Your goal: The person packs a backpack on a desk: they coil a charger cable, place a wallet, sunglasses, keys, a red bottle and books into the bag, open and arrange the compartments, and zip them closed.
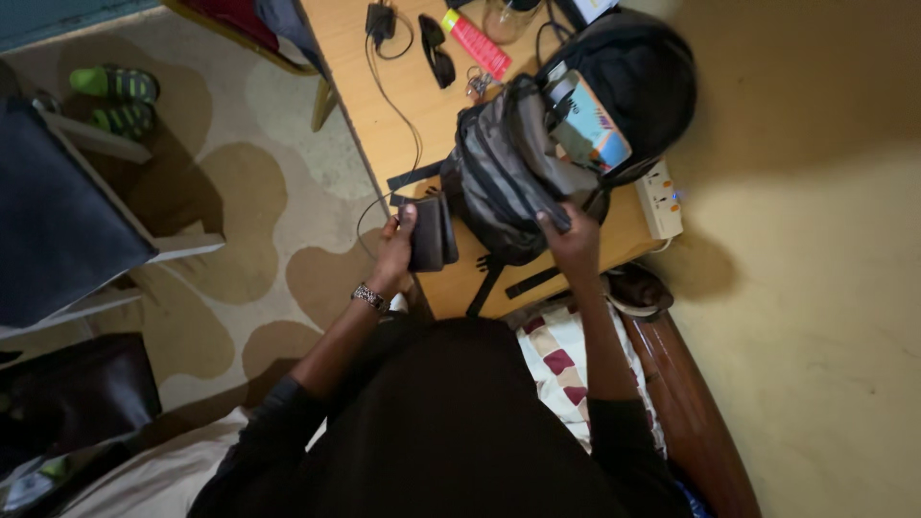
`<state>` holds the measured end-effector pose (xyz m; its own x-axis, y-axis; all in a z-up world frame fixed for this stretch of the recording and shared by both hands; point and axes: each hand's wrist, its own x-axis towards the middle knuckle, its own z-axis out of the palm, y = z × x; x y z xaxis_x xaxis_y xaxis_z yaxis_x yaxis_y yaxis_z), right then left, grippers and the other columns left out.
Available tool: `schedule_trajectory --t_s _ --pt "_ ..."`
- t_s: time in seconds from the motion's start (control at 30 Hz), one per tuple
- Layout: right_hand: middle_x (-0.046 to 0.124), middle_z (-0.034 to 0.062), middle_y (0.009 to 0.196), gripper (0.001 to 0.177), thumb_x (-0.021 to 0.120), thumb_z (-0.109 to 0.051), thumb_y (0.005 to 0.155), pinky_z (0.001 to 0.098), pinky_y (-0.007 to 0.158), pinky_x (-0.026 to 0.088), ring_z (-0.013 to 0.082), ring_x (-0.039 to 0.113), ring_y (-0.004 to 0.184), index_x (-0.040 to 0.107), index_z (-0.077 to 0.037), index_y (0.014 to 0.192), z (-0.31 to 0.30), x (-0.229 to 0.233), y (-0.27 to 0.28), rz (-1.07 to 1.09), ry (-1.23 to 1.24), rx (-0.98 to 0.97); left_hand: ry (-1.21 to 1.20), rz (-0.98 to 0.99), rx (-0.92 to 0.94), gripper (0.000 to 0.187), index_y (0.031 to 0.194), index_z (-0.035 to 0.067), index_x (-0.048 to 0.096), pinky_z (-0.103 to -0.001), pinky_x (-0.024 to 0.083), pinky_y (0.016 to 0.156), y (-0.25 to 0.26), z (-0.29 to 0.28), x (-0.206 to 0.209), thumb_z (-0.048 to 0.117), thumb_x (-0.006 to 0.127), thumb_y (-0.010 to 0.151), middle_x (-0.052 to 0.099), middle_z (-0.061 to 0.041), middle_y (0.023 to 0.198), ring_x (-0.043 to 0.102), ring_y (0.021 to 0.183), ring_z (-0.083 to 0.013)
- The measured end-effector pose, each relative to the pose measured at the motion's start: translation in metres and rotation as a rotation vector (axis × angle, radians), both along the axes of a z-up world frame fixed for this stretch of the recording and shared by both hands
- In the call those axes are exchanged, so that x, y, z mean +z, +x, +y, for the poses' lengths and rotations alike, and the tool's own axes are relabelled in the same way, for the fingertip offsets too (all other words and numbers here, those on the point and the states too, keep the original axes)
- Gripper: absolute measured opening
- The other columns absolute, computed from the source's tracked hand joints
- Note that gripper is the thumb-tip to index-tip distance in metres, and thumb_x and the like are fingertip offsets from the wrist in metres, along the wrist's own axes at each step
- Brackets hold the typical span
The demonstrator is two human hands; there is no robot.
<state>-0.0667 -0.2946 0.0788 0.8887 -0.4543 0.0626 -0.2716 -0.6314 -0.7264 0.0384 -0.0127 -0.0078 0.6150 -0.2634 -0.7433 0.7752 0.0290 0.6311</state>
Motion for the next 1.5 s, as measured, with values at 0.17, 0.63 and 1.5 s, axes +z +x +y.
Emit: schedule_trajectory --t_s 0.17,0.63,1.5 --pt "0.066 0.0106 0.08 0.032 0.074 -0.031 0.095 0.0351 0.067 0.049 0.0165 0.061 0.07 0.067 0.0 0.096 -0.057 0.03 0.004 -0.03 -0.003 -0.107 -0.017 -0.171 0.074 0.06 0.135 0.007 0.052 -0.031 0.047 0.096 0.031 -0.017 -0.016 0.053 0.057 0.097 0.06 -0.004 0.129 0.056 0.117 -0.0174" --pt "0.056 -0.003 0.081 0.021 0.07 -0.018 0.102 0.0254 0.073 0.042 0.0065 0.048 0.078 0.061 -0.001 0.093 -0.134 0.008 0.032 -0.127 0.217 -0.256 -0.113 -0.173 0.353 0.028 0.101 0.01 0.048 -0.031 0.051 0.052 0.171 -0.063 -0.113 0.029 0.068 0.098 0.061 -0.004 0.077 0.057 0.058 -0.0149" --pt "0.05 0.0225 0.126 0.059 0.08 -0.035 0.095 0.0433 0.101 0.043 0.0344 0.052 0.114 0.053 0.007 0.125 -0.19 -0.103 0.021 -0.083 -0.166 -0.421 0.392 -0.913 -0.89 0.103 0.152 0.013 0.029 -0.053 0.039 0.103 0.144 -0.208 0.038 0.03 0.086 0.067 0.042 -0.027 0.142 0.045 0.126 -0.0491"
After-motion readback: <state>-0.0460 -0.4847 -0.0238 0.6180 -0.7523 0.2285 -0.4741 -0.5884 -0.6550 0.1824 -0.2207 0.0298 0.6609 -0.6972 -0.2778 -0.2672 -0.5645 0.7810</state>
